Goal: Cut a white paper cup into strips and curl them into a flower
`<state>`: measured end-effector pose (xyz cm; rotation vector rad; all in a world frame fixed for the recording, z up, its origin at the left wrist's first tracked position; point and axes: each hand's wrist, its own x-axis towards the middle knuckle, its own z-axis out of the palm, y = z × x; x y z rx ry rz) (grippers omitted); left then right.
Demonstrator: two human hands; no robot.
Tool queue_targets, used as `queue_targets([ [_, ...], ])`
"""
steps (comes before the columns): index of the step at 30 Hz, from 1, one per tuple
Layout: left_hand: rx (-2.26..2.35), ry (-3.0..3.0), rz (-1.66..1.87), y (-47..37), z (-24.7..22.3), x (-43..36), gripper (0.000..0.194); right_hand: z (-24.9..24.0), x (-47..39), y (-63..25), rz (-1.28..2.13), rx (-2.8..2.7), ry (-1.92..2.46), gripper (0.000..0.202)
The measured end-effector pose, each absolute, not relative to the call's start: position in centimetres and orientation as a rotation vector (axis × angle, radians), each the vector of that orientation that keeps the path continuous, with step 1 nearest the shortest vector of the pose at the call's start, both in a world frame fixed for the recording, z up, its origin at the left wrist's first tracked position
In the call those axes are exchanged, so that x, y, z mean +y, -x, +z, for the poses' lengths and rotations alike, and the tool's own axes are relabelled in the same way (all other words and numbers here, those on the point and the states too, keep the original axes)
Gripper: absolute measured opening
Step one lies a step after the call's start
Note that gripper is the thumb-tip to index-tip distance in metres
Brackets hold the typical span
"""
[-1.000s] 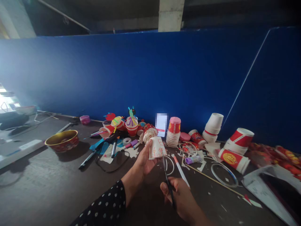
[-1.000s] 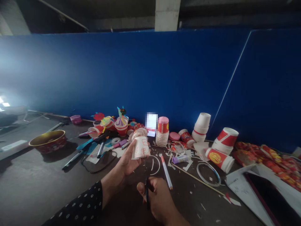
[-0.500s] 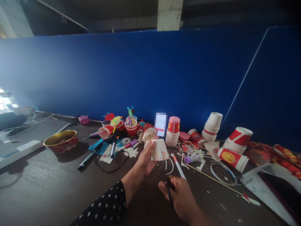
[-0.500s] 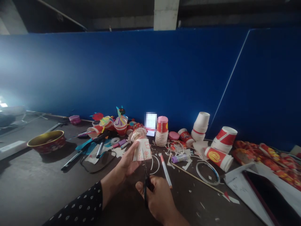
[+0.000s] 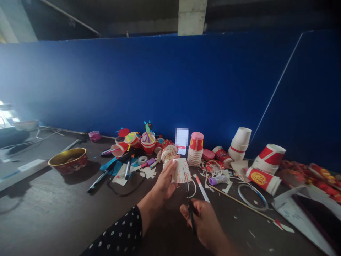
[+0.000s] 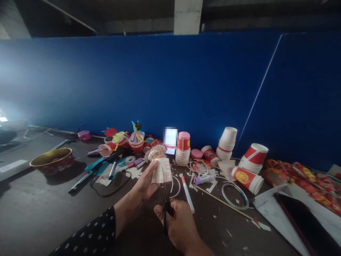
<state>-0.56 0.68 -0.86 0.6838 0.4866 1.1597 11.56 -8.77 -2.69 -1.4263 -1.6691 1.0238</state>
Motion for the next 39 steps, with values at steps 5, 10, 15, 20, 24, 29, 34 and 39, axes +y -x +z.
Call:
queue_targets([
  [5, 0.510, -0.684, 1.206, 0.4, -0.9, 0.6, 0.046, -2.4, -8.9, -11.5, 1.037, -1.665, 1.427, 0.040],
  [10, 0.491, -0.719, 1.209, 0.4, -0.3, 0.1, 0.050, -2.5, -8.9, -11.6, 1.042, -1.654, 1.425, 0.041],
  [15, 0.515, -0.711, 1.214, 0.4, -0.1, 0.0, 0.046, -2.4, -8.9, -11.5, 1.052, -1.627, 1.435, 0.047],
  [20, 0.504, -0.722, 1.216, 0.5, -0.4, 0.2, 0.047, -2.4, -8.8, -11.4, 1.079, -1.603, 1.440, 0.053],
  [24, 0.503, -0.709, 1.212, 0.5, -0.5, 0.4, 0.052, -2.5, -8.8, -11.4, 1.086, -1.590, 1.473, 0.056],
  [29, 0.501, -0.722, 1.225, 0.5, -0.3, 0.3, 0.054, -2.4, -8.8, -11.3, 1.087, -1.572, 1.479, 0.057],
  [34, 0.489, -0.730, 1.218, 0.5, -0.4, 0.4, 0.049, -3.4, -8.6, -11.4, 1.119, -1.529, 1.438, 0.056],
  [39, 0.467, -0.737, 1.223, 0.5, -0.5, 0.6, 0.044, -3.7, -8.5, -11.5, 1.121, -1.511, 1.413, 0.058],
])
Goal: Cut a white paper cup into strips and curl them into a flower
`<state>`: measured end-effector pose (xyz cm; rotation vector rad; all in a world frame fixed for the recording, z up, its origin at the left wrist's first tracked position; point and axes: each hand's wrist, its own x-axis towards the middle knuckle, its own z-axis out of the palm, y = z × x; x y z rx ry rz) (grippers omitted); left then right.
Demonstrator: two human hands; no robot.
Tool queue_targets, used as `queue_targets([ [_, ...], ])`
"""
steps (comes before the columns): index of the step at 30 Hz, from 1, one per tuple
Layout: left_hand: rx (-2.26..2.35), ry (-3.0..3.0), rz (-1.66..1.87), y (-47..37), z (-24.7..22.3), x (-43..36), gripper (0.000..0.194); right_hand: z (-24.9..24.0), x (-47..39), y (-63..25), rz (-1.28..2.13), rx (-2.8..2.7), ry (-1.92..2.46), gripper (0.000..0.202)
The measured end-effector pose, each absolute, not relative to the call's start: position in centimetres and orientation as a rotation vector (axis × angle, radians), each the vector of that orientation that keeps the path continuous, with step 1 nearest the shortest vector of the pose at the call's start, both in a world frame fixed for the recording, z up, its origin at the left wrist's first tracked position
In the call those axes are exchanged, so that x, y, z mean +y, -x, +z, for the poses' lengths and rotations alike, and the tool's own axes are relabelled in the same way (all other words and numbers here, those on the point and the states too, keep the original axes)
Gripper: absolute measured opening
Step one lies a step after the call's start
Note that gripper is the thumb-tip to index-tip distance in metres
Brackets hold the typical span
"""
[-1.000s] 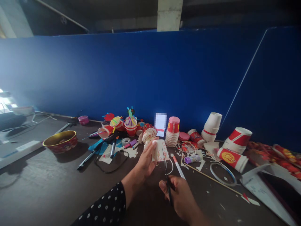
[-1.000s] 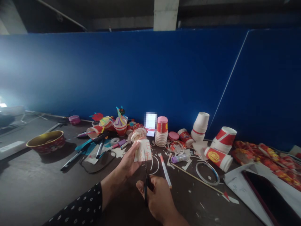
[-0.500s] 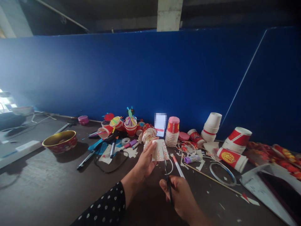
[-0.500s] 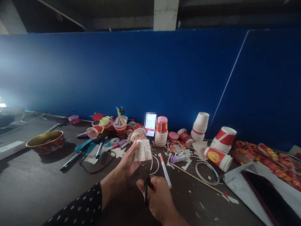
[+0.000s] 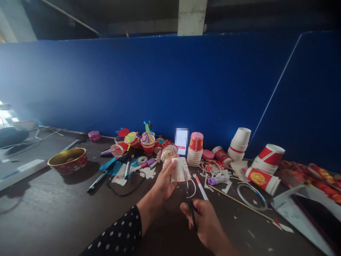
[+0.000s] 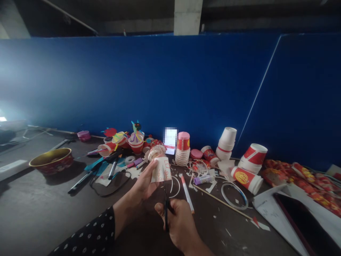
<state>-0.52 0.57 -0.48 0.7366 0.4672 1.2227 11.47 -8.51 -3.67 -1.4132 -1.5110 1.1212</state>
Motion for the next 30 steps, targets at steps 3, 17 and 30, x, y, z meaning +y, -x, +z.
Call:
queue_targets([
  [3, 0.480, -0.741, 1.227, 0.53, -0.27, 0.39, 0.043, -3.35, -8.57, -11.43, 1.125, -1.516, 1.392, 0.058],
  [17, 0.485, -0.759, 1.220, 0.49, -0.06, 0.09, 0.050, -3.06, -8.64, -11.50, 1.072, -1.564, 1.412, 0.057],
  [30, 0.471, -0.770, 1.176, 0.00, -0.54, -0.14, 0.048, -2.95, -8.58, -11.66, 1.033, -1.560, 1.448, 0.059],
])
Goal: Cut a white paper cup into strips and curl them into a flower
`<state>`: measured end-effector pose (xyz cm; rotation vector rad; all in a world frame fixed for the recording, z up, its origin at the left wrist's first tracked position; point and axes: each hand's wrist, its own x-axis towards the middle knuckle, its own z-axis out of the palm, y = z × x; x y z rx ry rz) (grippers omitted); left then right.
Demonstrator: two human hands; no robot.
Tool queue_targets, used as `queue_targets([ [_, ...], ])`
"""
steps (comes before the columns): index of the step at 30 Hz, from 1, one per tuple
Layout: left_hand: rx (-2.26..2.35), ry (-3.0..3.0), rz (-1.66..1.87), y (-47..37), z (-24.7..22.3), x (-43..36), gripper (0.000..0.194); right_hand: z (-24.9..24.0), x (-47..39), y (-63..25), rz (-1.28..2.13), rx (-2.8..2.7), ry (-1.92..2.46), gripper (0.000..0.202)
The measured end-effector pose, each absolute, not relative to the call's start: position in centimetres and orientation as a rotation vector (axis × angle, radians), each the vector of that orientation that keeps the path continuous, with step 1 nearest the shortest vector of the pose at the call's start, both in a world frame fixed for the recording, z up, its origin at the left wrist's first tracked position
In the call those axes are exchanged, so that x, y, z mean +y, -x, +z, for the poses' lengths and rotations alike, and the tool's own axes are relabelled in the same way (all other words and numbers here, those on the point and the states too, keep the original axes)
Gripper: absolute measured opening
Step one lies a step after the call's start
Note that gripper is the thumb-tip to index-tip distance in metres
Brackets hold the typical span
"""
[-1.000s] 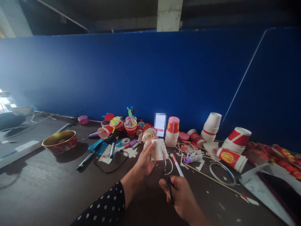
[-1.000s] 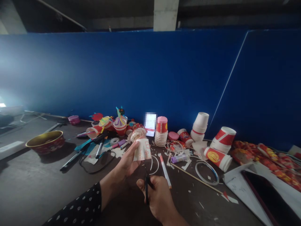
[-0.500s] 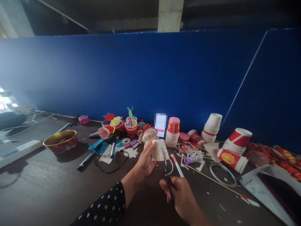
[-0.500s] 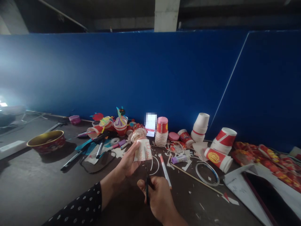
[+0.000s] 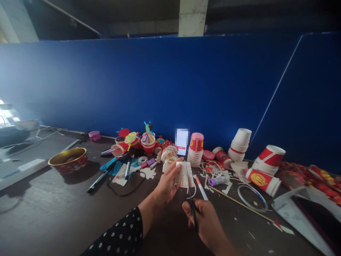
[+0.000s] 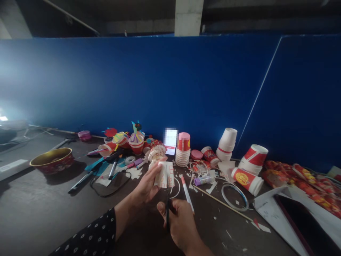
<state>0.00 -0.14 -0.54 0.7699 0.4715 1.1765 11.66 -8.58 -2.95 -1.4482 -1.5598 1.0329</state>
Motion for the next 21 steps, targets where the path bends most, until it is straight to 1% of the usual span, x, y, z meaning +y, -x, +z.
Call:
queue_targets([
  [9, 0.499, -0.792, 1.154, 0.02, -0.52, -0.33, 0.052, -3.32, -8.47, -11.76, 1.086, -1.543, 1.410, 0.056],
  [21, 0.504, -0.774, 1.178, -0.07, -0.66, -0.31, 0.051, -2.96, -8.51, -11.56, 1.090, -1.509, 1.419, 0.055],
])
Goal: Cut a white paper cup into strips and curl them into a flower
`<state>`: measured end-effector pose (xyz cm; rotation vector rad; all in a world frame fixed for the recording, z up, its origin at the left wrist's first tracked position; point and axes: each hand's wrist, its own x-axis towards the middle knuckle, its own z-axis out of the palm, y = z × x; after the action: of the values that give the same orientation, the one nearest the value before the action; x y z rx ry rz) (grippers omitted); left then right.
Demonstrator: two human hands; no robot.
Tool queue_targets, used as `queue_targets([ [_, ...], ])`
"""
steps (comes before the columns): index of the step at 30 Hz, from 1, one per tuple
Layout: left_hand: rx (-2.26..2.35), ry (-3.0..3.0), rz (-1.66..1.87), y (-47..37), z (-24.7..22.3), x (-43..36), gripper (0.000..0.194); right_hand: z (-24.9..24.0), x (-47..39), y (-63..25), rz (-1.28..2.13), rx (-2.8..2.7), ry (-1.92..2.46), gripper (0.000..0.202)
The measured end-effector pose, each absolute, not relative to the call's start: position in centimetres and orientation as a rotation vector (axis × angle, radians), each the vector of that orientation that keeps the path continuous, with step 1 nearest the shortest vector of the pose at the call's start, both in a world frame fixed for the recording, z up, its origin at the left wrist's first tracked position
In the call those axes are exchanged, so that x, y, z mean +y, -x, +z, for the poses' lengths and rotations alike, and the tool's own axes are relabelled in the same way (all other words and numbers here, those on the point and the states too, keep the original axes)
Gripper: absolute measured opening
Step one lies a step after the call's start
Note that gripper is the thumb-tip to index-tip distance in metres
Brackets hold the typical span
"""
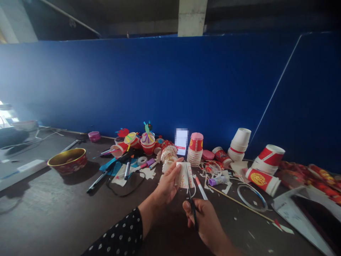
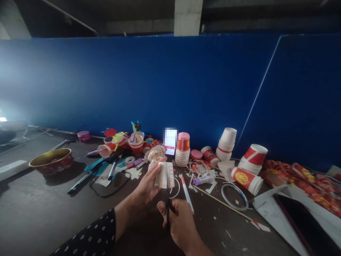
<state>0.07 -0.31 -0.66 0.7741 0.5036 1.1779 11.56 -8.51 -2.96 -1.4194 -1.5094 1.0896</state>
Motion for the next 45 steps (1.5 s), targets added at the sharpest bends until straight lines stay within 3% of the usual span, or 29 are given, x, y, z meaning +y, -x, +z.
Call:
queue_targets([
  [45, 0.492, -0.778, 1.194, 0.0, -0.2, -0.4, 0.051, -3.6, -8.3, -11.6, 1.094, -1.514, 1.388, 0.056],
])
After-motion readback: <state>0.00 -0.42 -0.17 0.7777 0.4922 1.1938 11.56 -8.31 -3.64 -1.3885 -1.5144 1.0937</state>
